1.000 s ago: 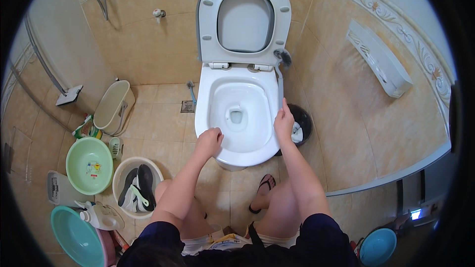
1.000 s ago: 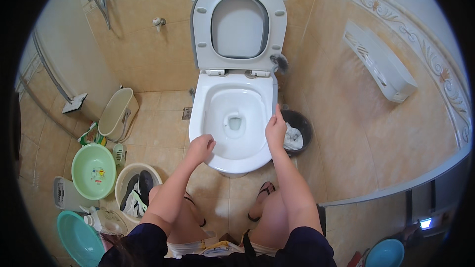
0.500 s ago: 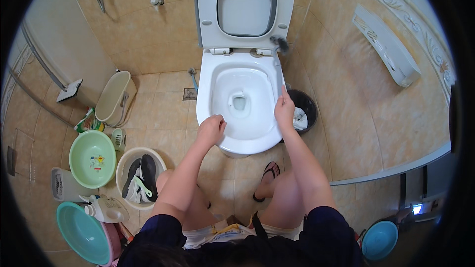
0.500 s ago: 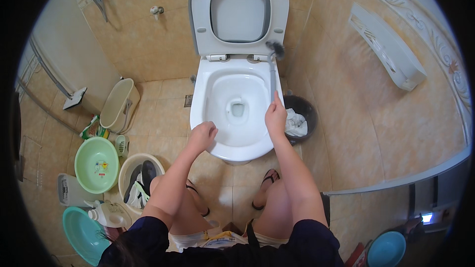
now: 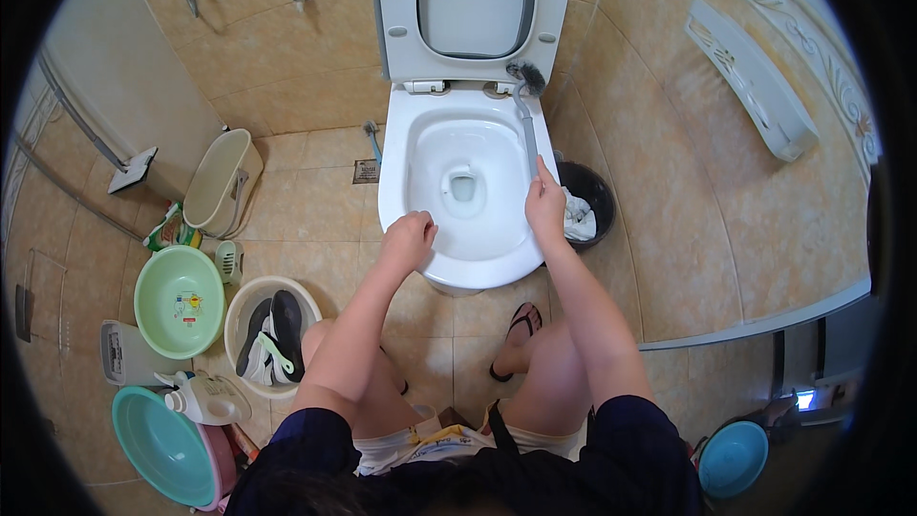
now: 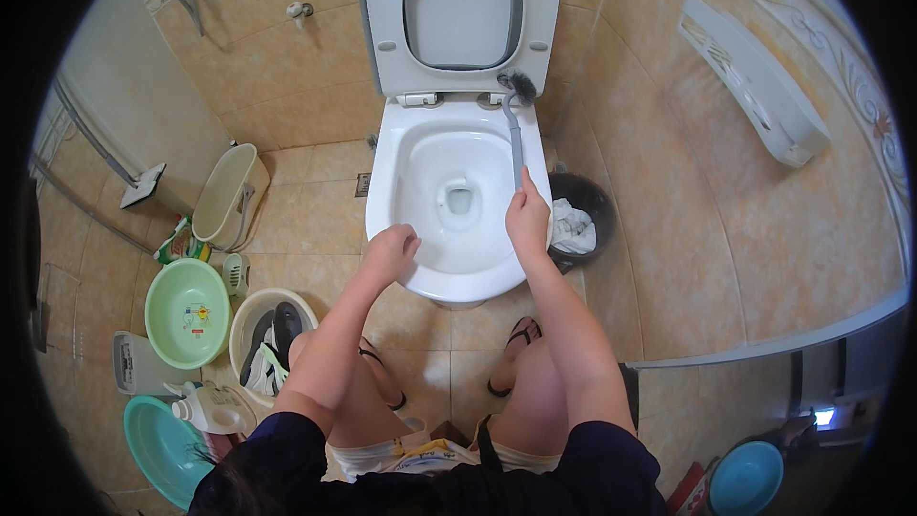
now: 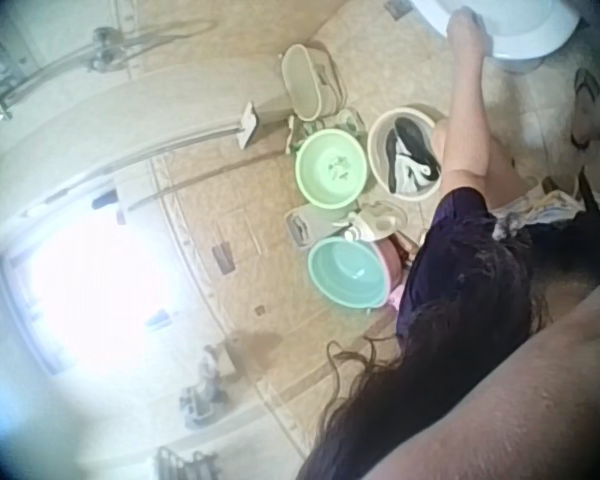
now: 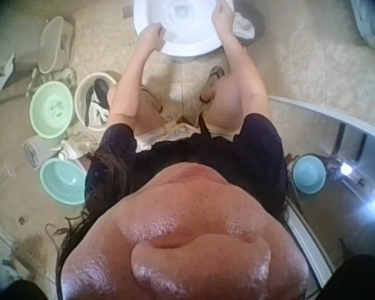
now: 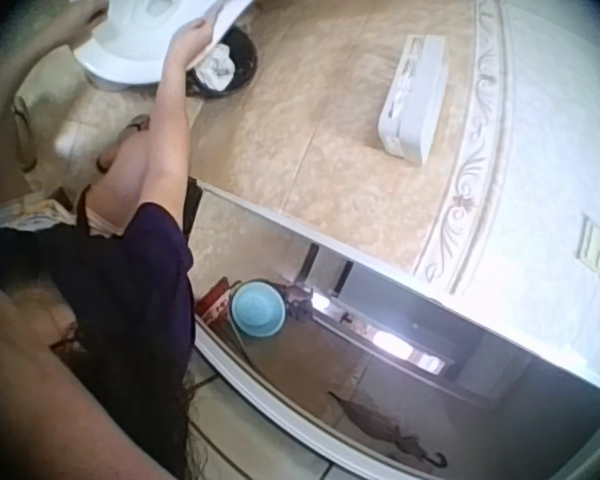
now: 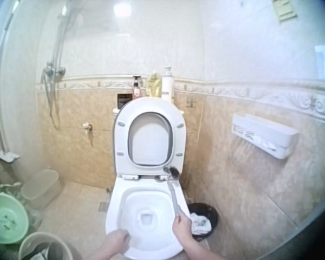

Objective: The person scrubs the inside of a toilet bowl using a toilet brush. They scrub the sides and bottom of the bowl, then clean the underside of the toilet seat and the rim of the bowl.

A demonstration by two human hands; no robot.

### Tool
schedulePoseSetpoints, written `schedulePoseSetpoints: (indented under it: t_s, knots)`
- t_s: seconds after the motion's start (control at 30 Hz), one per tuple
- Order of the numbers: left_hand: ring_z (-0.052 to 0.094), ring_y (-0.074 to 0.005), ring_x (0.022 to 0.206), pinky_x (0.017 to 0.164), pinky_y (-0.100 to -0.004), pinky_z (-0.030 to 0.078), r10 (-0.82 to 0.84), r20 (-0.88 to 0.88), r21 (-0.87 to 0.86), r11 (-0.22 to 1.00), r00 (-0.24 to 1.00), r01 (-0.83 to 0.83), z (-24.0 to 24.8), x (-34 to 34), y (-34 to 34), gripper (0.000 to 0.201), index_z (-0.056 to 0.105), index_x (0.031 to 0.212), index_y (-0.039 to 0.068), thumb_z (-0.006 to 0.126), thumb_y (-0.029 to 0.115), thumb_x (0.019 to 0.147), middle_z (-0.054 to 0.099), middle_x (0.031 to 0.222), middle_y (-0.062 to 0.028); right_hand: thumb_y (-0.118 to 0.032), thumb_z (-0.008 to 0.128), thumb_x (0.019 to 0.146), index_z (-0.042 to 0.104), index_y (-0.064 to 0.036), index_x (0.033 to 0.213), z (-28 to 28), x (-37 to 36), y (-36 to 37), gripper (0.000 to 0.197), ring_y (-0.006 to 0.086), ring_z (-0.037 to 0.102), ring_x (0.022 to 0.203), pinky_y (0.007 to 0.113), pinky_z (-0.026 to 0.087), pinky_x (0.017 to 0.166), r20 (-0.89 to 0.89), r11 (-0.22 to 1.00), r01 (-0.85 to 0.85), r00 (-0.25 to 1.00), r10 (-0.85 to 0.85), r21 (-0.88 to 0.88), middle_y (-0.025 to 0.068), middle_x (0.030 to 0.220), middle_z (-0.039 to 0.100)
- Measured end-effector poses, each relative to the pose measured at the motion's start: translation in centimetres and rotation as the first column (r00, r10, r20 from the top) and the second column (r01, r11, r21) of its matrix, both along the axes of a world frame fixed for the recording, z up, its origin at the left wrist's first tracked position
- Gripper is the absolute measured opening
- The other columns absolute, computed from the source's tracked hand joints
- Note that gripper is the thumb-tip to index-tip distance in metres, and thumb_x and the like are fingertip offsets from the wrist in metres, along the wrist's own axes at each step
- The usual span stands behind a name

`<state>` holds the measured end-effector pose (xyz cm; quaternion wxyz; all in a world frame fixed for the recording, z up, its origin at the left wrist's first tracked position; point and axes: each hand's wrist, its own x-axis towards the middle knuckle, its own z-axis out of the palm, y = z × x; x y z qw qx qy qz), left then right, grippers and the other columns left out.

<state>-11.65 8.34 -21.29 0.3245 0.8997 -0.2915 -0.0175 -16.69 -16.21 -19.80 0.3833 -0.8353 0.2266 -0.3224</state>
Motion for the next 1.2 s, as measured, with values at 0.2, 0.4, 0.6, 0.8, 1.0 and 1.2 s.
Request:
schedulePoseSetpoints:
  t_s: [0.2,0.4,0.6,0.8,1.0,1.2]
  knots:
    - [0.061,-0.0352,0.078,0.07,-0.0422,0.049,0.001,0.013,0.001,1.0,1.0,-0.001,0.1,-0.1,0.0,0.014,0.061,0.081,0.0,0.06,0.015,0.082,0.063,0.083,-0.0169,-0.01,0.045,0.09,0.054,-0.0051,0.127,0.7,0.0,-0.8,0.039,0.028,0.057,0.058,0.036,0.045,0.059,0.074,1.0,0.031,0.997,-0.03,-0.003,0.0226,0.072,0.06]
    - [0.06,-0.0352,0.077,0.07,-0.0425,0.048,-0.008,0.036,-0.015,1.0,0.999,0.009,0.1,-0.2,-0.2,0.014,0.061,0.081,0.0,0.06,0.014,0.082,0.062,0.082,-0.0168,-0.008,0.044,0.089,0.053,-0.0045,0.128,-0.2,1.2,3.4,0.04,0.0289,0.058,0.06,0.036,0.046,0.059,0.008,0.993,-0.046,0.999,0.046,0.109,0.0233,0.073,0.061]
    - [0.06,-0.0352,0.078,0.07,-0.0427,0.048,-0.007,0.037,-0.019,1.0,0.999,0.008,0.0,-0.2,0.2,0.014,0.06,0.081,0.0,0.06,0.014,0.083,0.062,0.082,-0.0169,-0.008,0.045,0.088,0.056,-0.0066,0.126,-0.2,1.4,4.6,0.039,0.0287,0.058,0.057,0.037,0.045,0.058,0.019,0.99,-0.09,0.996,0.089,0.107,0.0233,0.07,0.059]
    - [0.06,-0.0348,0.08,0.072,-0.0422,0.049,-0.011,-0.004,-0.035,0.999,1.0,0.011,0.5,-0.4,-0.1,0.014,0.061,0.083,0.0,0.06,0.014,0.083,0.063,0.085,-0.0164,-0.007,0.046,0.089,0.055,-0.0025,0.126,-0.7,0.5,0.2,0.038,0.0207,0.052,0.054,0.033,0.044,0.056,0.039,0.978,0.031,0.998,-0.04,0.205,0.0163,0.063,0.058]
    - [0.06,-0.0346,0.08,0.072,-0.0421,0.049,-0.003,0.006,0.005,1.0,1.0,0.003,0.3,-0.3,-0.2,0.013,0.061,0.082,0.001,0.059,0.014,0.083,0.063,0.085,-0.0164,-0.008,0.046,0.089,0.053,-0.0039,0.127,-1.6,2.1,3.1,0.04,0.0221,0.053,0.054,0.032,0.044,0.056,0.046,0.976,-0.043,0.998,0.034,0.212,0.0179,0.063,0.057]
    - [0.06,-0.0348,0.079,0.071,-0.042,0.049,-0.002,0.009,-0.021,1.0,1.0,0.002,0.2,-0.2,0.2,0.014,0.06,0.082,0.0,0.06,0.014,0.083,0.062,0.084,-0.0166,-0.009,0.047,0.088,0.056,-0.0059,0.125,0.1,2.1,6.0,0.038,0.0231,0.055,0.055,0.033,0.045,0.058,0.018,0.977,-0.129,0.992,0.128,0.169,0.0207,0.067,0.058]
